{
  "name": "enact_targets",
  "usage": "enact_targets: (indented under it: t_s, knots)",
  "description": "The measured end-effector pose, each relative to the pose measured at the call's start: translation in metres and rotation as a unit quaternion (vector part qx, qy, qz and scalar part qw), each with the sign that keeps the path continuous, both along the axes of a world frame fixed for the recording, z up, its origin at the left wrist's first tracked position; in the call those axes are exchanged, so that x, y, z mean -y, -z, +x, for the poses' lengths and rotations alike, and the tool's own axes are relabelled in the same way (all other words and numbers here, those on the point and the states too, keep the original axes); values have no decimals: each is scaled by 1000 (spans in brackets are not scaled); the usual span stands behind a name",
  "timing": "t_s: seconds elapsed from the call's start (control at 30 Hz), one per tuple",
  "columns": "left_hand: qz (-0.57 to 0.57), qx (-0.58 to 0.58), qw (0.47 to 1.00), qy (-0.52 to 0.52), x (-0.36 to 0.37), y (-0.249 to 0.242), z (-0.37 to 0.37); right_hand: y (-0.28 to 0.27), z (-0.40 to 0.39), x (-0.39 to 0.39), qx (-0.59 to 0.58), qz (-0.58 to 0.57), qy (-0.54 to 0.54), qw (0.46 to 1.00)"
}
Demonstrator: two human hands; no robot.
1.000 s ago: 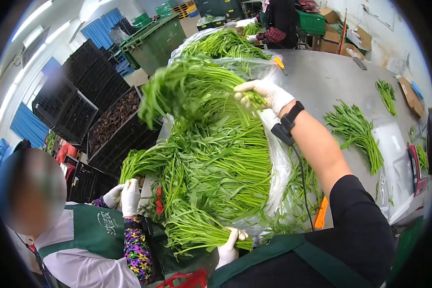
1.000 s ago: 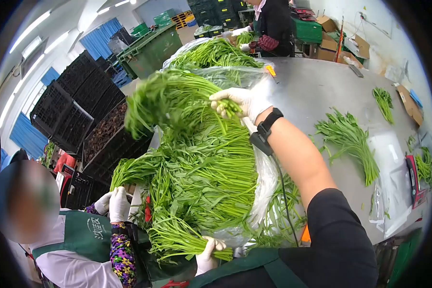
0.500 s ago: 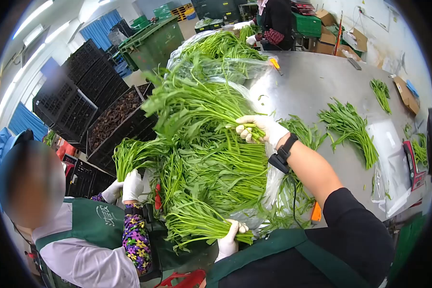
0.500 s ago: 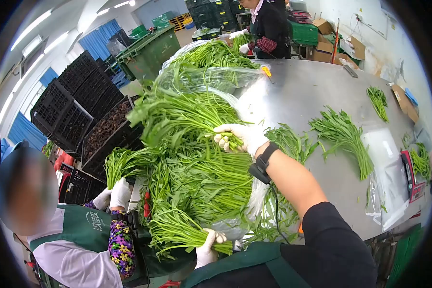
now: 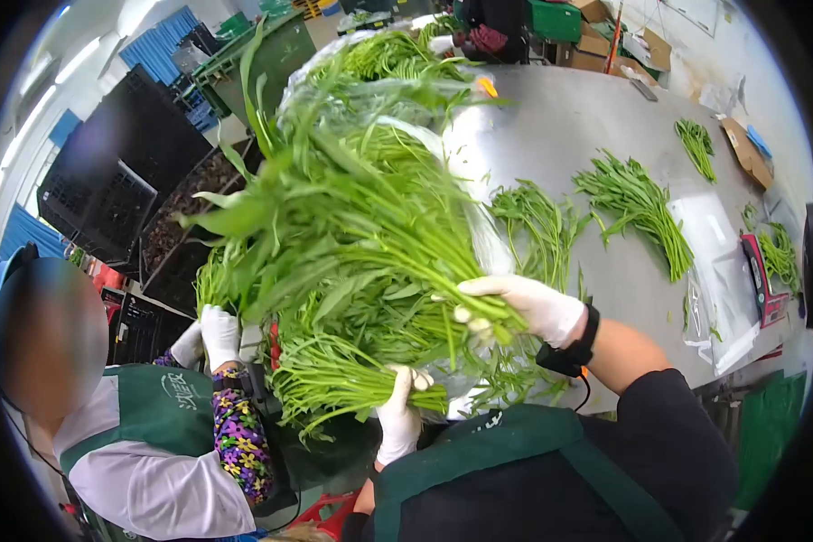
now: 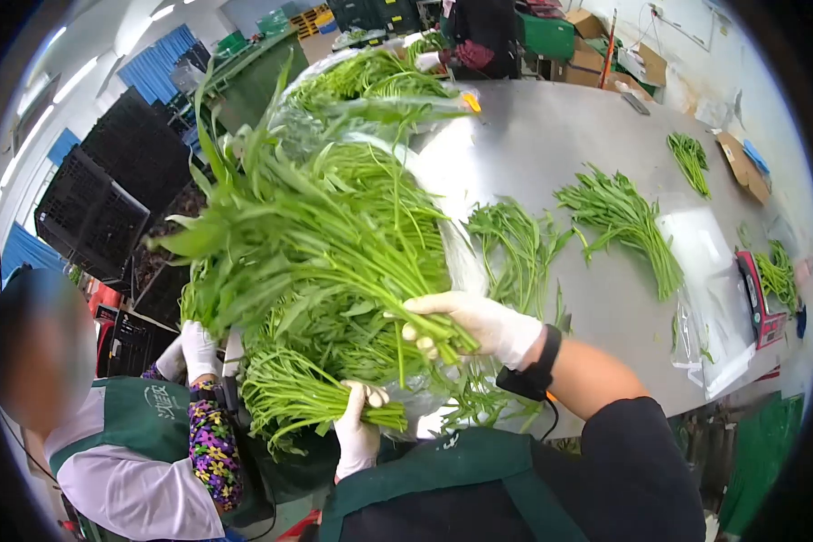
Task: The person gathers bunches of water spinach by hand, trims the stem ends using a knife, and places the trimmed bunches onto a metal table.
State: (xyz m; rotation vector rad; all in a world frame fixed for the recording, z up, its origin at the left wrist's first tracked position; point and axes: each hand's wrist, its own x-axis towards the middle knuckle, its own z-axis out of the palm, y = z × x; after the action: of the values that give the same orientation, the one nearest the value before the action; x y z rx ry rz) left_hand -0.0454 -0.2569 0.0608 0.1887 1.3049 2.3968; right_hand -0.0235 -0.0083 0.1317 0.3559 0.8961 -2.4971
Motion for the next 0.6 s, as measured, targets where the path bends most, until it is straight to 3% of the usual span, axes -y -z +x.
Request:
enact_targets:
  t_s: [0.07, 0.1, 0.13, 0.17, 0.2, 0.27, 0.3, 0.33, 0.4, 0.47, 0.53, 0.57, 0.6]
  knots:
    - [14, 40, 999, 10, -3, 2, 2, 61, -8, 9, 35, 181, 14, 983]
    - [25, 75, 997, 12, -5, -2, 6, 80, -3, 16, 49, 170, 13, 984]
    - [22, 80, 996, 14, -3, 2, 8, 93, -2, 17, -66, 342, 55, 936]
    - [26, 93, 995, 12, -2, 8, 10, 100, 2, 17, -178, 498, 93, 844]
    - [32, 106, 994, 9, -1, 15, 11, 98, 8, 17, -172, 498, 93, 845]
    - [31, 97, 995, 16, 2, 22, 15, 92, 25, 19, -85, 584, 133, 797]
    - [23, 82, 996, 21, 4, 22, 16, 96, 30, 19, -139, 655, 198, 716]
    - [17, 66, 997, 23, 5, 22, 18, 95, 35, 19, -135, 654, 197, 718]
    - [7, 78, 997, 14, 6, 25, 20, 70, 38, 22, -232, 794, 247, 506]
    - [-5, 88, 996, 2, 6, 24, 22, 55, 33, 43, -268, 772, 225, 531]
    - [3, 94, 996, 2, 4, 20, 21, 53, 20, 67, -264, 832, 103, 477]
    - [4, 97, 995, -2, 4, 20, 21, 61, 14, 76, -299, 857, 117, 403]
    - [4, 97, 995, -8, 3, 19, 21, 79, 6, 77, -304, 855, 116, 405]
